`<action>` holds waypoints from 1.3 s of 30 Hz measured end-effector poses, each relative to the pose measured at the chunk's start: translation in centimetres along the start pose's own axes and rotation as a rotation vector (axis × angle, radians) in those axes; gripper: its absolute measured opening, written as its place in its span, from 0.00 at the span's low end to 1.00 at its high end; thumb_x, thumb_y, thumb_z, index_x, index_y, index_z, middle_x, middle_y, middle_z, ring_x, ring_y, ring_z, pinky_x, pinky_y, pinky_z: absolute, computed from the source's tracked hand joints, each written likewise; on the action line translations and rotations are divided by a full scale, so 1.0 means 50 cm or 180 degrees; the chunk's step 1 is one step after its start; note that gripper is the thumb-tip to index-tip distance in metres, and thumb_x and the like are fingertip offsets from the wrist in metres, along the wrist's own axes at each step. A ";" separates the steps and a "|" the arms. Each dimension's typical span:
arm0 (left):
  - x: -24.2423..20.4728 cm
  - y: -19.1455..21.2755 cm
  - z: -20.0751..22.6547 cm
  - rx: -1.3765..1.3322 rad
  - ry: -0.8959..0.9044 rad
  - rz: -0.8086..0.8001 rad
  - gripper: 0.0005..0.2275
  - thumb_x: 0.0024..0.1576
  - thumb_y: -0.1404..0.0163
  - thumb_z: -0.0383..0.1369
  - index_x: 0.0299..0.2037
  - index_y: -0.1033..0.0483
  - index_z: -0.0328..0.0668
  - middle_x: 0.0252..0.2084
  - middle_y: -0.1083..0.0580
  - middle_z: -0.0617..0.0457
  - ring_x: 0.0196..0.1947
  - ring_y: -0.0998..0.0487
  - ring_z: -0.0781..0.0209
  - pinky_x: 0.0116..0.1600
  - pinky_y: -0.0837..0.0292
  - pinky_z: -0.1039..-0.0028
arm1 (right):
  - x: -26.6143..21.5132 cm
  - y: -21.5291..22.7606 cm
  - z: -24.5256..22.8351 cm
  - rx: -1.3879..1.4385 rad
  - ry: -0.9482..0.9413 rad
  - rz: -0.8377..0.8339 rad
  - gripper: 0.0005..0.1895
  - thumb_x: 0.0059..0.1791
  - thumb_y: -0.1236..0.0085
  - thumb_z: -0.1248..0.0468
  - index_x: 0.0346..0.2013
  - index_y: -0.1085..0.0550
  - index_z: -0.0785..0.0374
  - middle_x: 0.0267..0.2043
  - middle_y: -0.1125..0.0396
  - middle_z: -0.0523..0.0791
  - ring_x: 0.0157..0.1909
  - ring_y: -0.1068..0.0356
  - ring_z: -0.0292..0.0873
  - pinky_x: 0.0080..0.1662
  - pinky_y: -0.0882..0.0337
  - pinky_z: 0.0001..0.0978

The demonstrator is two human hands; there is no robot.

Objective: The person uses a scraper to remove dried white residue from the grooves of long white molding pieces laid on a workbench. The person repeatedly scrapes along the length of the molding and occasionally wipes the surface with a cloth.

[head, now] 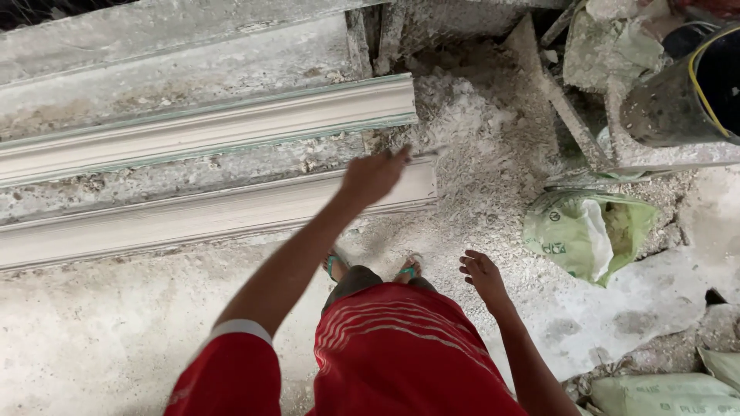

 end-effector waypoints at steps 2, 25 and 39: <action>-0.010 0.001 -0.079 0.0539 -0.0072 0.0150 0.18 0.65 0.55 0.36 0.66 0.32 0.54 0.43 0.24 0.41 0.22 0.22 0.58 0.16 0.27 0.72 | 0.011 0.009 0.003 -0.0037 0.0018 0.0013 0.23 0.56 0.52 0.58 0.65 0.33 0.61 0.56 0.27 0.46 0.54 0.26 0.43 0.50 0.27 0.37; -0.383 0.081 -0.140 -0.0328 0.1772 0.0204 0.19 0.70 0.58 0.37 0.71 0.40 0.54 0.45 0.25 0.42 0.21 0.21 0.53 0.21 0.22 0.65 | 0.095 -0.074 0.086 -0.0375 -0.0175 -0.0501 0.24 0.55 0.52 0.55 0.65 0.33 0.60 0.57 0.27 0.47 0.54 0.26 0.45 0.50 0.27 0.42; -0.963 -0.031 -0.075 -0.0541 0.2960 0.1618 0.27 0.58 0.47 0.37 0.69 0.39 0.46 0.45 0.21 0.48 0.39 0.20 0.37 0.61 0.37 0.34 | 0.025 -0.553 -0.087 -0.2442 -0.0092 -0.2263 0.34 0.51 0.48 0.45 0.68 0.37 0.54 0.62 0.33 0.46 0.61 0.31 0.45 0.57 0.31 0.43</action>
Point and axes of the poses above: each hand's wrist, its own x-axis towards the middle knuckle, its own y-axis out of the back of the hand, z = x × y, the point moved 7 cm from there along x, towards the middle knuckle
